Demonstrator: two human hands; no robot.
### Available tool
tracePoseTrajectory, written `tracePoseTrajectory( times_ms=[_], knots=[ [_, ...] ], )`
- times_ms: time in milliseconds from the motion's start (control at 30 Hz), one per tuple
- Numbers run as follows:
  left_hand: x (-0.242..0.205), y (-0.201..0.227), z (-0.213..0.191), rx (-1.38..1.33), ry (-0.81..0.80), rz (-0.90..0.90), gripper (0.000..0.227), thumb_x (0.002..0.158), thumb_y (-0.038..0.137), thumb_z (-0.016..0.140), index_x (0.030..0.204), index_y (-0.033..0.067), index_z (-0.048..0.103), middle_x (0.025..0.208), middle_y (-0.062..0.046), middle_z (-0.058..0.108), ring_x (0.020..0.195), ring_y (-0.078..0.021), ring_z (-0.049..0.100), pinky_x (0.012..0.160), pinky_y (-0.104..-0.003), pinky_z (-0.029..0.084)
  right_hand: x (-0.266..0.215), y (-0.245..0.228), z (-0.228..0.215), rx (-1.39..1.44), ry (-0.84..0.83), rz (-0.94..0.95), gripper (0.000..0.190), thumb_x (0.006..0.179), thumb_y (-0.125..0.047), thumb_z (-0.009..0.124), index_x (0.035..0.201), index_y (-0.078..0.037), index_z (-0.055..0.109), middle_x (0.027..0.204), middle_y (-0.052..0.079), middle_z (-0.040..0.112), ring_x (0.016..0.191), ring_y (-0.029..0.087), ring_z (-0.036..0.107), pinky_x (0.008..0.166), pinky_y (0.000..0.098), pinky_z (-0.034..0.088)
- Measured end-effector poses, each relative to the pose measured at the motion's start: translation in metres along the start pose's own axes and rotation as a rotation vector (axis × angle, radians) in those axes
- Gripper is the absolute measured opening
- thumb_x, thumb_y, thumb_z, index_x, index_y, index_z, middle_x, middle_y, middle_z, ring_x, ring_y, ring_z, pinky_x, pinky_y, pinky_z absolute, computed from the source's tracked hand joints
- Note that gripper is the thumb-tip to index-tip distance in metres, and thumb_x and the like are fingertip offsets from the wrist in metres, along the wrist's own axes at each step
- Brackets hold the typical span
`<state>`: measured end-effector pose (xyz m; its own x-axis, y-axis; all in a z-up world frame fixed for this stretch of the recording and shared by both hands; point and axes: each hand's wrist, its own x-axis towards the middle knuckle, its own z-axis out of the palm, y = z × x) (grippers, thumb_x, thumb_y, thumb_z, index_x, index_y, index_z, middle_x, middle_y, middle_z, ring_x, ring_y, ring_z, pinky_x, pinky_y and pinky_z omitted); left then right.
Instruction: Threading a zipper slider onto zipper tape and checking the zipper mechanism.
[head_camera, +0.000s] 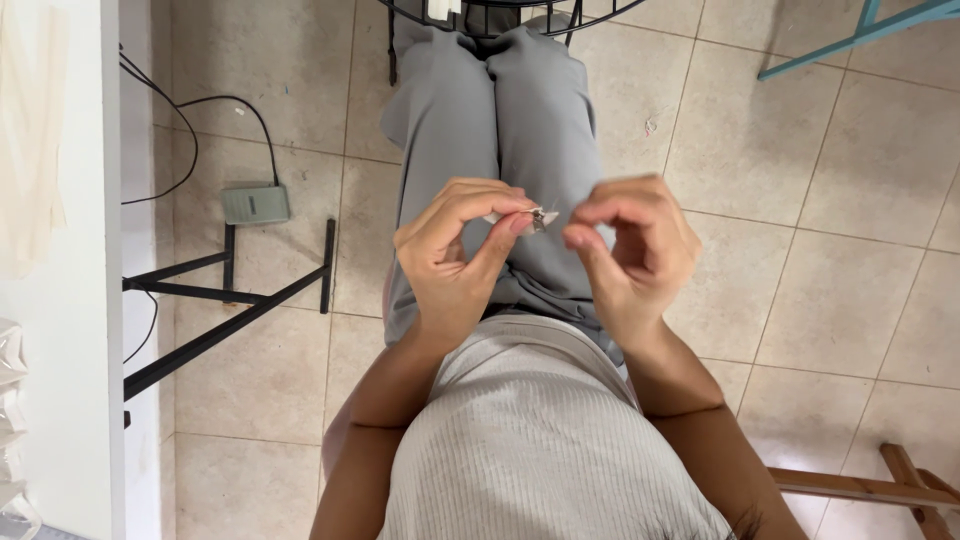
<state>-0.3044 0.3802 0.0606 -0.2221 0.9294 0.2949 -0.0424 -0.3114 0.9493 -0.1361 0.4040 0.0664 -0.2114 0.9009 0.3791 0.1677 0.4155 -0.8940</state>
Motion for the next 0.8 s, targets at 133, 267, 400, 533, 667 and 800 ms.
tracePoseTrajectory(
  times_ms=[133, 267, 400, 533, 667, 800],
  knots=[
    [0.0, -0.003, 0.002, 0.084, 0.031, 0.098, 0.016, 0.095, -0.008, 0.078, 0.107, 0.001, 0.071, 0.101, -0.007, 0.075, 0.098, -0.0189, 0.073, 0.087, -0.027, 0.06, -0.002, -0.012, 0.007, -0.115, -0.027, 0.027, 0.023, 0.089, 0.004, 0.085, 0.105, 0.003, 0.069, 0.102, 0.012, 0.069, 0.089, 0.016, 0.068, 0.073, 0.0242, 0.058],
    [-0.002, -0.004, 0.005, 0.154, 0.081, 0.163, 0.017, 0.092, -0.007, 0.079, 0.104, 0.0026, 0.072, 0.106, -0.006, 0.075, 0.101, -0.0206, 0.072, 0.089, -0.03, 0.06, 0.001, -0.015, 0.01, -0.013, -0.023, 0.166, 0.018, 0.092, 0.006, 0.08, 0.106, 0.006, 0.068, 0.102, 0.012, 0.068, 0.082, 0.013, 0.072, 0.064, 0.0215, 0.061],
    [-0.004, -0.005, 0.004, 0.195, 0.093, 0.141, 0.018, 0.086, -0.005, 0.083, 0.1, 0.0041, 0.076, 0.1, -0.006, 0.071, 0.095, -0.0191, 0.065, 0.077, -0.027, 0.055, 0.004, -0.013, 0.011, -0.017, -0.036, 0.142, 0.013, 0.096, 0.01, 0.075, 0.107, 0.006, 0.069, 0.102, 0.013, 0.069, 0.079, 0.015, 0.074, 0.063, 0.0229, 0.06],
    [-0.003, -0.005, 0.004, 0.183, 0.062, 0.116, 0.019, 0.089, -0.007, 0.082, 0.104, 0.0032, 0.073, 0.102, -0.005, 0.073, 0.094, -0.016, 0.067, 0.08, -0.026, 0.055, 0.004, -0.016, 0.009, -0.059, 0.033, 0.078, 0.013, 0.101, 0.012, 0.072, 0.111, 0.007, 0.066, 0.103, 0.013, 0.07, 0.083, 0.016, 0.075, 0.065, 0.0235, 0.063],
    [-0.002, -0.004, 0.016, 0.01, 0.01, -0.038, 0.018, 0.094, -0.009, 0.078, 0.107, 0.0005, 0.071, 0.105, -0.008, 0.073, 0.093, -0.0128, 0.07, 0.083, -0.024, 0.059, 0.005, -0.031, 0.0, -0.154, 0.04, 0.03, 0.012, 0.103, 0.011, 0.072, 0.112, 0.007, 0.066, 0.104, 0.014, 0.069, 0.084, 0.016, 0.074, 0.061, 0.0208, 0.062],
    [0.0, -0.007, 0.03, -0.402, -0.099, -0.218, 0.019, 0.097, -0.009, 0.073, 0.114, -0.003, 0.067, 0.112, -0.009, 0.071, 0.102, -0.0145, 0.073, 0.095, -0.028, 0.064, 0.011, -0.043, -0.012, -0.394, 0.137, -0.13, 0.018, 0.097, 0.009, 0.08, 0.108, 0.004, 0.067, 0.102, 0.014, 0.069, 0.085, 0.02, 0.069, 0.064, 0.0243, 0.056]
  ],
)
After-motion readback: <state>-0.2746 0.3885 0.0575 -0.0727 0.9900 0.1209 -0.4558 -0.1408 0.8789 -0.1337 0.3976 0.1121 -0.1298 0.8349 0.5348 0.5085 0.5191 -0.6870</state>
